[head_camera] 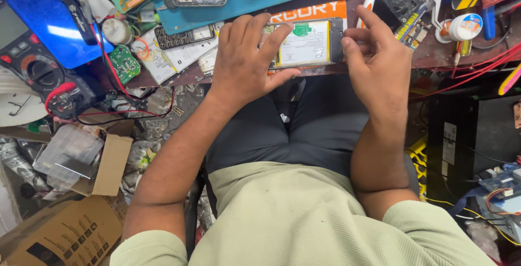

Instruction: The person repairs a disassembled smartphone at a cluttered workbench. They squeeze adhesive from a tube onto the phone frame, press the frame together, pry at the phone with a blue-handled screwdriver, brush the phone edges with a small brush, and wipe the phone with a tissue.

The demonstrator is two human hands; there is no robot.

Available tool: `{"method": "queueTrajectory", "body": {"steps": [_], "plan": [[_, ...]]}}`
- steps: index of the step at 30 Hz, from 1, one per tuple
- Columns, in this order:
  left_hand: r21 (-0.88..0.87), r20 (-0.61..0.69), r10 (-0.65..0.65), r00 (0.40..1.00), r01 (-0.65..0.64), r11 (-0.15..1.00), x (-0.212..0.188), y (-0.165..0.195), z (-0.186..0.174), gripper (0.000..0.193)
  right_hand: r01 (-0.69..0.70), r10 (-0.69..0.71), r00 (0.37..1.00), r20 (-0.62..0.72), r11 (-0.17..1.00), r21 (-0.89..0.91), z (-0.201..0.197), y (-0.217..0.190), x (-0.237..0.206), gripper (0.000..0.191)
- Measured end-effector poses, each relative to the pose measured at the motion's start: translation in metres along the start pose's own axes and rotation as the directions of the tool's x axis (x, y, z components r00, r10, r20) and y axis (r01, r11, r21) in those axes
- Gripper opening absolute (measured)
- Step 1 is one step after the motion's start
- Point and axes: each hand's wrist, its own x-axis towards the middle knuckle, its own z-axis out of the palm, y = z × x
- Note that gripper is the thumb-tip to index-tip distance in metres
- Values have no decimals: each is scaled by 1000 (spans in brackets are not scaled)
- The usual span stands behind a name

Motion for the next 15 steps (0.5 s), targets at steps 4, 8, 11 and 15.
{"method": "queueTrajectory", "body": {"steps": [4,8,11,15], "plan": [[-9,-8,24,1000,-24,1000,-5,-1,4,81,31,-32,999,-14,995,-92,6,4,2,63],[-33,-59,49,997,-51,998,-11,-4,12,81,75,-77,997,-24,993,-87,11,11,2,69],[-17,-118,79,990,-81,997,-16,-6,14,79,88,-88,996,-16,996,16,15,17,5,66],[20,-166,93,982,-91,996,-19,-7,13,82,64,-58,998,-34,982,176,15,23,4,61]]}}
